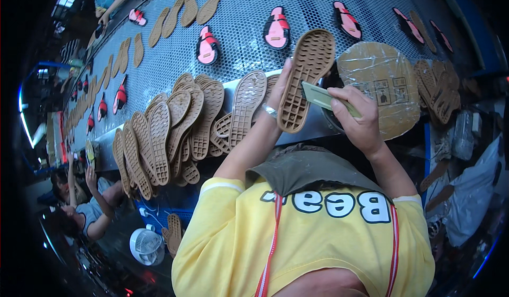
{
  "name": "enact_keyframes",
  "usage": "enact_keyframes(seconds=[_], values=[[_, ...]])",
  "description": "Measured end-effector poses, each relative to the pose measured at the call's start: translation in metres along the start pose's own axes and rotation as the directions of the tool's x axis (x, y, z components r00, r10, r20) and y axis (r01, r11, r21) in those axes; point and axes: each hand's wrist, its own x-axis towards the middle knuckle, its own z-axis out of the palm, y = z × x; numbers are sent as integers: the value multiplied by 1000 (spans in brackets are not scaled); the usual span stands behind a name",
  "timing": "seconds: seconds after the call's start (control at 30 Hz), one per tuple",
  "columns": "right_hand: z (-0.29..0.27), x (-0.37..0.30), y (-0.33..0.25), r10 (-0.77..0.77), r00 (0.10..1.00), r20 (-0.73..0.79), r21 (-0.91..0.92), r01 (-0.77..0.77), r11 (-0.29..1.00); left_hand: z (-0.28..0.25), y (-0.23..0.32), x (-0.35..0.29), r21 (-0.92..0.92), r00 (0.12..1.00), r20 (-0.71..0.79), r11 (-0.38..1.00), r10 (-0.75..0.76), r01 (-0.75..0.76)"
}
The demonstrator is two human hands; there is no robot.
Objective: Applying glue to the bottom of shoe soles using a brush.
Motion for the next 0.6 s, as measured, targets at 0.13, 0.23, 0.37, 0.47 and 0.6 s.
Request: enact_keyframes(seconds=[0.13, 0.23, 0.37, 0.47, 0.6], values=[[3, -2, 1, -212, 974, 80, -87, 218, 972, -17, -2, 9, 37, 985, 165, 999, -42, 37], [3, -7, -1, -305, 944, 124, -144, 321, 936, -15, -8, 13, 98, 998, 34, 994, -49, 46], [-1, -22, 5, -341, 922, 184, -82, 360, 929, -20, -12, 22, 92, 980, 146, 988, -133, 121], [-11, -29, 6, -380, 894, 235, 19, 387, 922, -12, -19, 30, 173, 993, 13, 978, -118, 114], [-44, -31, 25, -208, 974, 95, 60, 203, 977, 5, -26, 32, 218, 997, -76, 975, -28, 44]])
